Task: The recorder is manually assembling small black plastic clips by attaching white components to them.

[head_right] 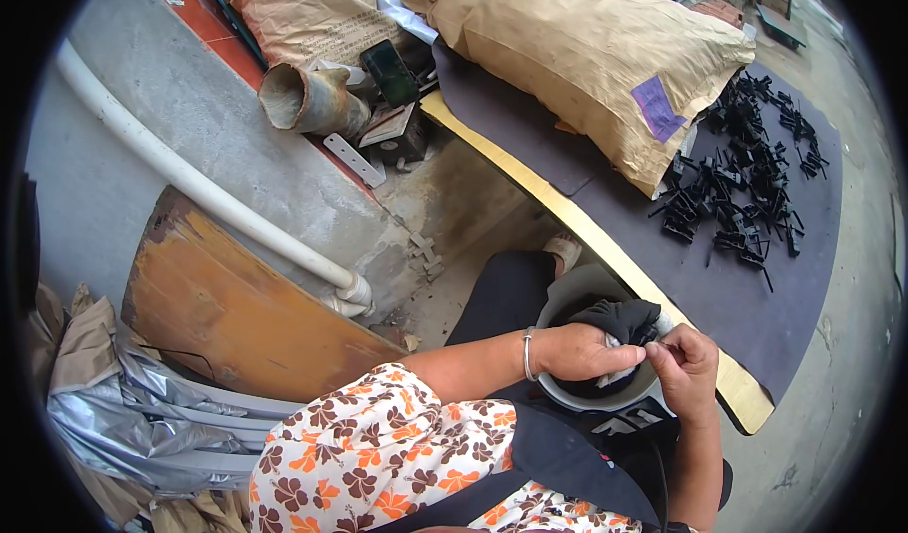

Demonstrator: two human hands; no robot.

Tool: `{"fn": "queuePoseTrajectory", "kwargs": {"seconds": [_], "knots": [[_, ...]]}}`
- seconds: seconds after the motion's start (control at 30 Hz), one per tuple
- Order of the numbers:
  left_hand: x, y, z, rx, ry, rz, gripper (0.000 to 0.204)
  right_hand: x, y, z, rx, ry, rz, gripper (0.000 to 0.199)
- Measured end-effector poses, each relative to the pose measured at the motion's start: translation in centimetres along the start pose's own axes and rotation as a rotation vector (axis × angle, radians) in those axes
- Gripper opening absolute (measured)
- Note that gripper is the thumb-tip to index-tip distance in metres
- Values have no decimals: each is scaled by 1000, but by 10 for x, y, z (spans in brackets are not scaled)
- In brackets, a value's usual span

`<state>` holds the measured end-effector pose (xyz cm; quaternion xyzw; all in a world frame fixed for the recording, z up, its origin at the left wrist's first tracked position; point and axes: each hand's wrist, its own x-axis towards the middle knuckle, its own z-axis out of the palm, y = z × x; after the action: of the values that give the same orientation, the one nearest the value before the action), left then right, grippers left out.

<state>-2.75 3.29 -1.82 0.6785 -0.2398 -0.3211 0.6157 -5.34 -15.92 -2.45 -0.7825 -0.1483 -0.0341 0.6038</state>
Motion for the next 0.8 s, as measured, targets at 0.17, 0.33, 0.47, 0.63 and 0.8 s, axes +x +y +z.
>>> {"fn": "queuePoseTrajectory", "kwargs": {"seconds": [0.17,0.33,0.47,0.63,0.8], "knots": [[2,-8,1,276,115,112,33,2,-16,7,-48,-23,79,28],[4,1,1,205,199,227,23,0,-14,9,-108,-82,28,30],[5,-5,8,231,182,254,21,-1,-18,11,-14,-120,60,32],[5,1,7,262,155,279,24,-5,-14,2,-59,-165,60,34],[2,-10,4,609,177,376,24,-2,-13,14,-173,-86,82,34]]}}
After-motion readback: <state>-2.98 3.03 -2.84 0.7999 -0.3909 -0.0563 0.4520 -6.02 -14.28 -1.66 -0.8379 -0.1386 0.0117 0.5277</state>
